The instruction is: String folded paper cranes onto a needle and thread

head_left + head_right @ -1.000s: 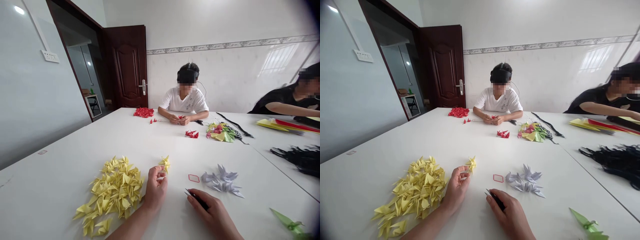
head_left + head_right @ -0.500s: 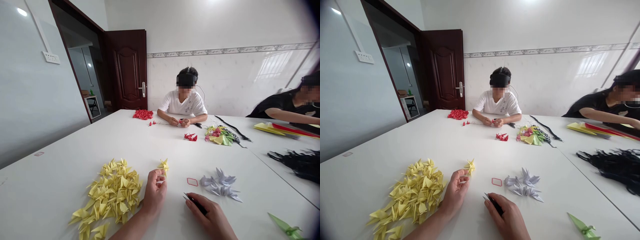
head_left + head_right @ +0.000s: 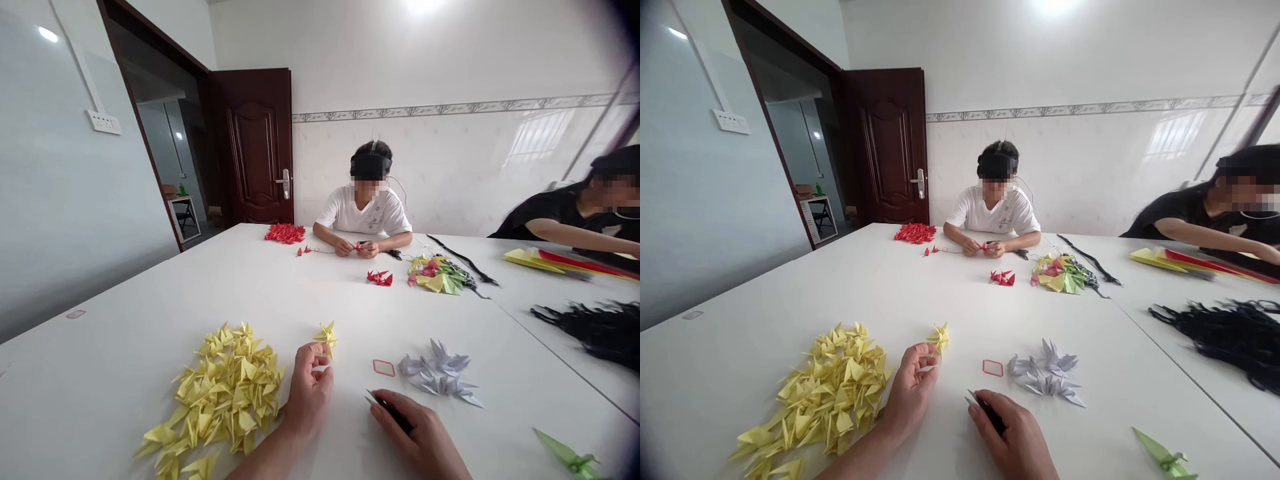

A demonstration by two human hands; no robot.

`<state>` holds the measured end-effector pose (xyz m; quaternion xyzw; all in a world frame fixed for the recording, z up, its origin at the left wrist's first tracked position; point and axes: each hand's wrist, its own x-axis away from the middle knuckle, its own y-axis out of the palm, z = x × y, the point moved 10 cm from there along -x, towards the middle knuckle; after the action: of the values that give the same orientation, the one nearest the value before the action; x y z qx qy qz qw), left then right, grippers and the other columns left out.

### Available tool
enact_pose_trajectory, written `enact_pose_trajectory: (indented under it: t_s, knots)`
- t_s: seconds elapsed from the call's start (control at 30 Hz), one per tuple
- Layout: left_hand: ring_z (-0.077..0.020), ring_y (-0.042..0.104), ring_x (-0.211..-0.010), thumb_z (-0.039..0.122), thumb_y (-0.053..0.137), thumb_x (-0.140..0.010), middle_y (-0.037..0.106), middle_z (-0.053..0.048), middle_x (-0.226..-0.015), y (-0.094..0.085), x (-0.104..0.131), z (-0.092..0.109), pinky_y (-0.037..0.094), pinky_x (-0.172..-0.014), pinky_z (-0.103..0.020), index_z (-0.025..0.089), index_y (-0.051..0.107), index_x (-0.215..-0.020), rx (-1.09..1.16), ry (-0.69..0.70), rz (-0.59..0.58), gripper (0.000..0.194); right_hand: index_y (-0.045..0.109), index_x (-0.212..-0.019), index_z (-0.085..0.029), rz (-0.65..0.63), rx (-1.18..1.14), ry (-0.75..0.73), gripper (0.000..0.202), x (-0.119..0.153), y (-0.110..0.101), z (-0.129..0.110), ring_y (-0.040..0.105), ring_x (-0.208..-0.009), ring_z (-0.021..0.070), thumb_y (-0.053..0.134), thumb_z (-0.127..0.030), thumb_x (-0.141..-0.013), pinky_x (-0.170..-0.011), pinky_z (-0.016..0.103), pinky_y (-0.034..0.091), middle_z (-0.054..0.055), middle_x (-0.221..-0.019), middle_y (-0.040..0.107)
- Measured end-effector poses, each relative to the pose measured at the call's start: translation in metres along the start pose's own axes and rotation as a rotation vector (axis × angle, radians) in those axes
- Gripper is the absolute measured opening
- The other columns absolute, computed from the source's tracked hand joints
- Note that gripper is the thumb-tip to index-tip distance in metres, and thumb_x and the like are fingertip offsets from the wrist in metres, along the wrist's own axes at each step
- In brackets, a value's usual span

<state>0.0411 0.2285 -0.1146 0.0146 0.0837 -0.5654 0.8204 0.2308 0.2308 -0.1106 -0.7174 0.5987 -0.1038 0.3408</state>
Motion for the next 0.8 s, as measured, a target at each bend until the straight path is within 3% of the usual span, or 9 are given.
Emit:
enact_pose_trajectory:
  t_s: [0.27, 0.33, 0.43, 0.47, 0.53, 0.63, 0.7, 0.8]
  knots:
    - [-0.017, 0.056, -0.091, 0.011, 0.05, -0.072, 0.057, -0.009, -0.108, 0.007, 0.003, -0.001, 0.048, -0.075, -0.028, 0.017, 0.055, -0.098, -0.085, 0.03, -0.032, 0.027, 0.071, -0.089, -0.022, -0.005, -0.003, 0.04, 0.039, 0.002, 0.001, 0.006, 0.066, -0.076, 0.0228, 0.05, -0.053, -0.078, -0.066, 0.026, 0.049, 0.003, -0.086, 0.074]
    - [-0.016, 0.058, -0.087, 0.011, 0.05, -0.072, 0.06, -0.009, -0.106, 0.009, 0.002, 0.008, 0.048, -0.071, -0.025, 0.016, 0.058, -0.097, -0.146, 0.031, -0.102, 0.026, 0.071, -0.088, -0.022, -0.004, -0.001, 0.069, 0.039, 0.003, 0.0, 0.009, 0.066, -0.076, 0.0227, 0.051, -0.054, -0.076, -0.065, 0.025, 0.049, 0.003, -0.086, 0.074]
    - [-0.0145, 0.06, -0.077, 0.015, 0.053, -0.074, 0.067, -0.007, -0.097, 0.007, -0.003, 0.037, 0.048, -0.067, -0.023, 0.016, 0.065, -0.093, -0.344, 0.09, -0.323, 0.023, 0.072, -0.088, -0.024, -0.005, 0.0, 0.098, 0.039, 0.004, 0.0, 0.011, 0.066, -0.074, 0.0224, 0.052, -0.055, -0.075, -0.061, 0.025, 0.048, 0.001, -0.084, 0.074]
    - [-0.0143, 0.06, -0.077, 0.016, 0.052, -0.074, 0.068, -0.006, -0.096, 0.0, -0.006, 0.047, 0.048, -0.07, -0.023, 0.016, 0.066, -0.091, -0.467, 0.124, -0.377, 0.022, 0.072, -0.087, -0.024, -0.008, 0.003, 0.102, 0.039, 0.004, 0.0, 0.011, 0.066, -0.073, 0.0221, 0.052, -0.055, -0.075, -0.06, 0.025, 0.048, 0.001, -0.083, 0.074]
    - [-0.0143, 0.061, -0.082, 0.017, 0.047, -0.077, 0.068, -0.003, -0.1, -0.03, -0.017, 0.058, 0.046, -0.077, -0.023, 0.02, 0.067, -0.094, -0.787, 0.11, -0.358, 0.027, 0.072, -0.086, -0.024, -0.018, 0.01, 0.1, 0.04, 0.005, 0.0, 0.008, 0.065, -0.069, 0.0214, 0.051, -0.056, -0.075, -0.059, 0.025, 0.047, 0.001, -0.079, 0.073]
    - [-0.0193, 0.061, -0.087, 0.014, 0.045, -0.075, 0.068, -0.006, -0.098, -0.069, -0.03, 0.059, 0.045, -0.077, -0.028, 0.019, 0.069, -0.09, -0.922, 0.034, -0.334, 0.029, 0.072, -0.085, -0.024, -0.022, 0.011, 0.096, 0.041, 0.005, -0.001, 0.006, 0.064, -0.065, 0.0205, 0.05, -0.057, -0.075, -0.056, 0.025, 0.047, 0.001, -0.077, 0.073]
    - [-0.0207, 0.061, -0.085, 0.012, 0.047, -0.071, 0.067, -0.006, -0.097, -0.08, -0.032, 0.051, 0.044, -0.072, -0.028, 0.02, 0.07, -0.086, -0.958, -0.006, -0.366, 0.029, 0.072, -0.085, -0.024, -0.015, 0.013, 0.098, 0.041, 0.005, -0.001, 0.006, 0.064, -0.063, 0.0201, 0.05, -0.057, -0.075, -0.055, 0.024, 0.046, 0.001, -0.075, 0.073]
    - [-0.0194, 0.06, -0.081, 0.008, 0.047, -0.067, 0.066, -0.005, -0.096, -0.077, -0.028, 0.042, 0.043, -0.066, -0.026, 0.022, 0.07, -0.081, -0.994, -0.035, -0.428, 0.03, 0.072, -0.085, -0.023, -0.006, 0.013, 0.082, 0.042, 0.004, -0.002, 0.005, 0.065, -0.065, 0.0211, 0.049, -0.057, -0.075, -0.056, 0.025, 0.047, 0.002, -0.077, 0.073]
